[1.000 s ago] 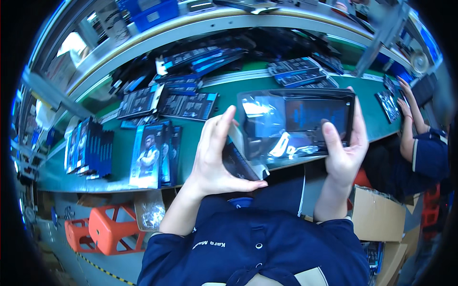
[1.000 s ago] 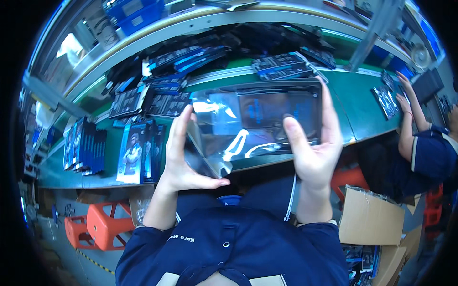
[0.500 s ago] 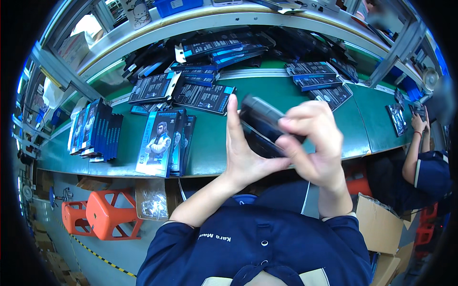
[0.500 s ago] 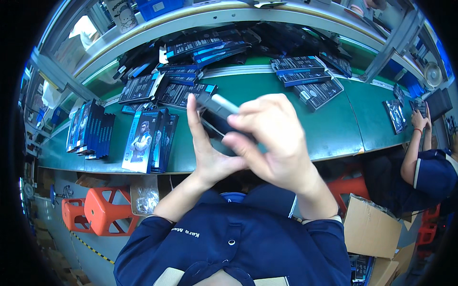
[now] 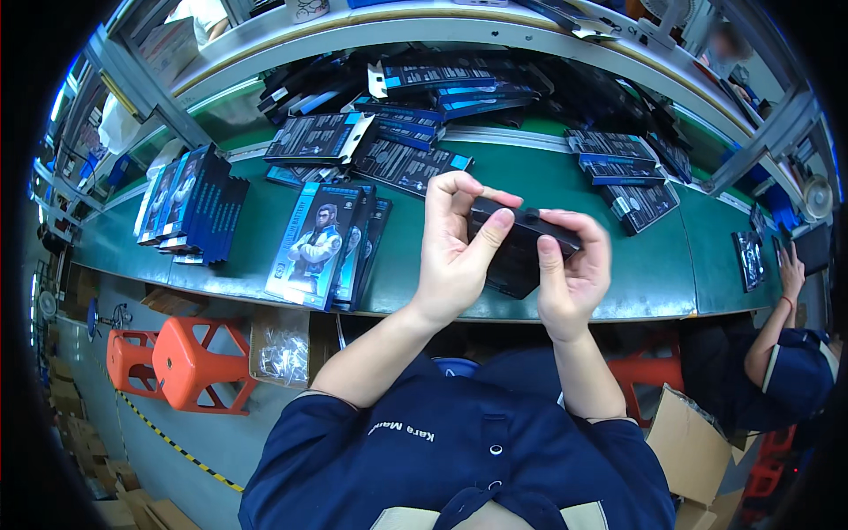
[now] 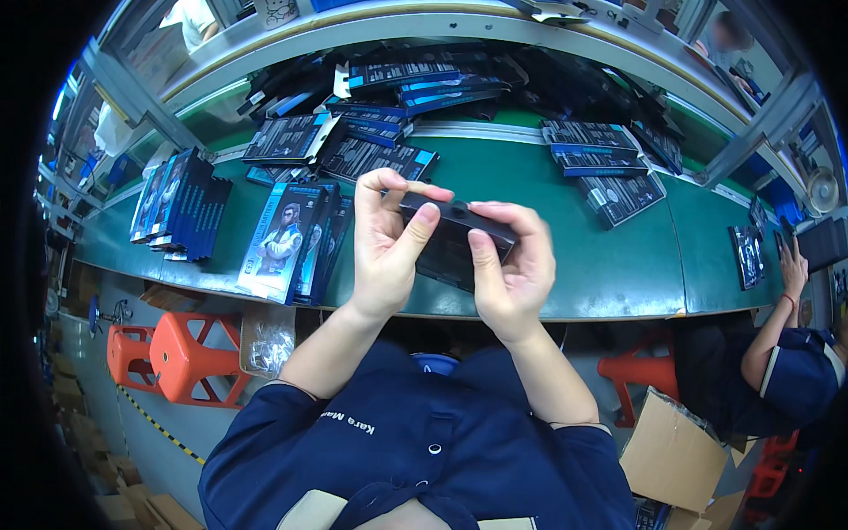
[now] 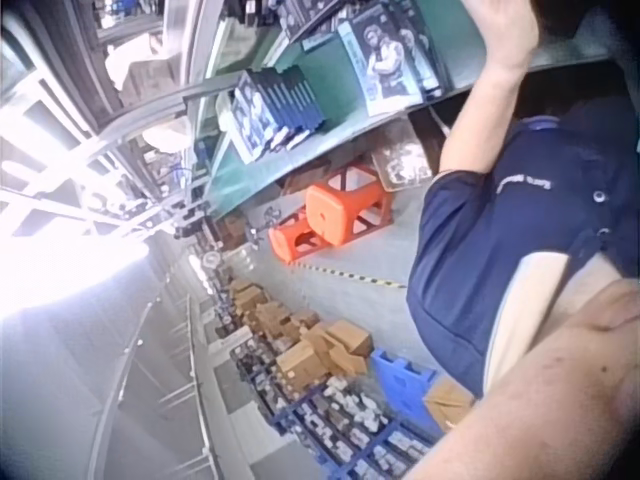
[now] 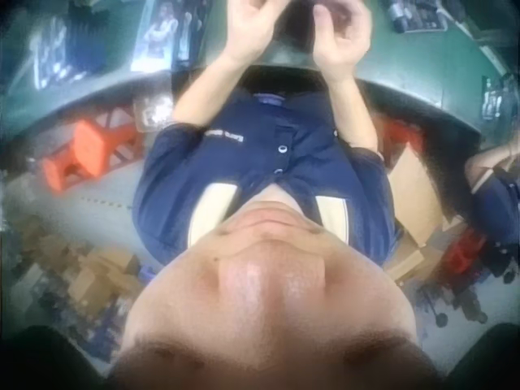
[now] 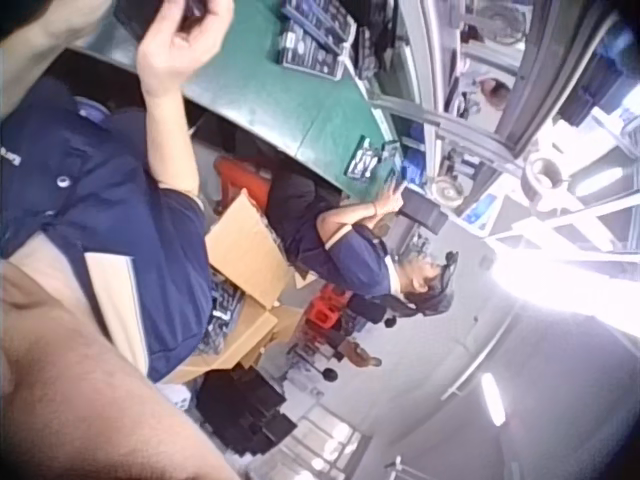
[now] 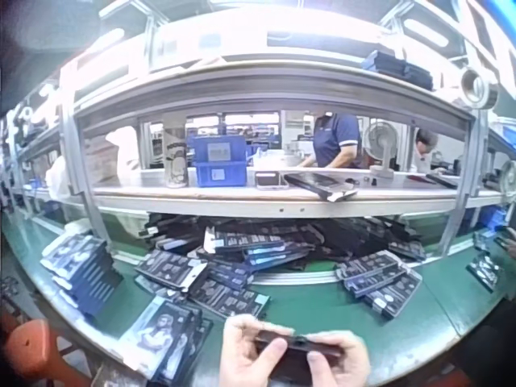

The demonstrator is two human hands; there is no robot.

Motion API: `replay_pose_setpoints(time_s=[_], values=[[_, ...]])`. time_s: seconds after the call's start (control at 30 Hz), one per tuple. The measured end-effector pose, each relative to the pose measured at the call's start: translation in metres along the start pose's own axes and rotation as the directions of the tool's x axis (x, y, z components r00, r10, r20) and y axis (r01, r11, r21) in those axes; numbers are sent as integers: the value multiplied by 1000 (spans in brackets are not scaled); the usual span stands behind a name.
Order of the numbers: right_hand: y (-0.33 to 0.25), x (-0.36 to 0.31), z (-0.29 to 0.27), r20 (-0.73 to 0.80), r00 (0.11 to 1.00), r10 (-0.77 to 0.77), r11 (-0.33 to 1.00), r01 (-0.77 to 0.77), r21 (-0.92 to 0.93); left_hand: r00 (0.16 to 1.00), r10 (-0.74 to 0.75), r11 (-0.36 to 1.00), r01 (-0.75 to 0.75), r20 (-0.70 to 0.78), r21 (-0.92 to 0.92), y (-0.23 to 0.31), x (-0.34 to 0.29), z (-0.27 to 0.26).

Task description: Organizing and stacking small packaged electronic accessories on an assembly line.

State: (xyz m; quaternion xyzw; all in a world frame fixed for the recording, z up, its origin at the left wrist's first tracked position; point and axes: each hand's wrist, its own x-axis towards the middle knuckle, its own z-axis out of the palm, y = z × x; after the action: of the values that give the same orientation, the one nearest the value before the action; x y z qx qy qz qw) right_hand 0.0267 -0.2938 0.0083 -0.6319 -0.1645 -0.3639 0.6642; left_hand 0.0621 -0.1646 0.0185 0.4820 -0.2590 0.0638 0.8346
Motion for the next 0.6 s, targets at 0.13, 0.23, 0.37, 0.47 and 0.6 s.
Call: replay_pose_setpoints(time_s=[0.13, 0.23, 0.37, 0.47, 0.6], values=[[-7, 5, 11, -95, 985, 142, 946, -107, 307, 996, 10, 1000, -8, -93, 30, -2, 1, 2], [9, 0, 3, 30, 980, -198, 978, 199, -63, 986, 159, 984, -154, -48, 86, -11, 0, -8], [36, -27, -6, 98, 982, -159, 987, 161, -13, 992, 23, 1000, -25, 128, 10, -11, -8, -26], [24, -5, 16, -66, 923, 379, 856, -322, 404, 709, -487, 870, 344, 510, 353, -1, -25, -52], [88, 23, 51, 283, 948, 146, 956, -209, 207, 972, -12, 611, -177, 233, 771, 51, -52, -31]])
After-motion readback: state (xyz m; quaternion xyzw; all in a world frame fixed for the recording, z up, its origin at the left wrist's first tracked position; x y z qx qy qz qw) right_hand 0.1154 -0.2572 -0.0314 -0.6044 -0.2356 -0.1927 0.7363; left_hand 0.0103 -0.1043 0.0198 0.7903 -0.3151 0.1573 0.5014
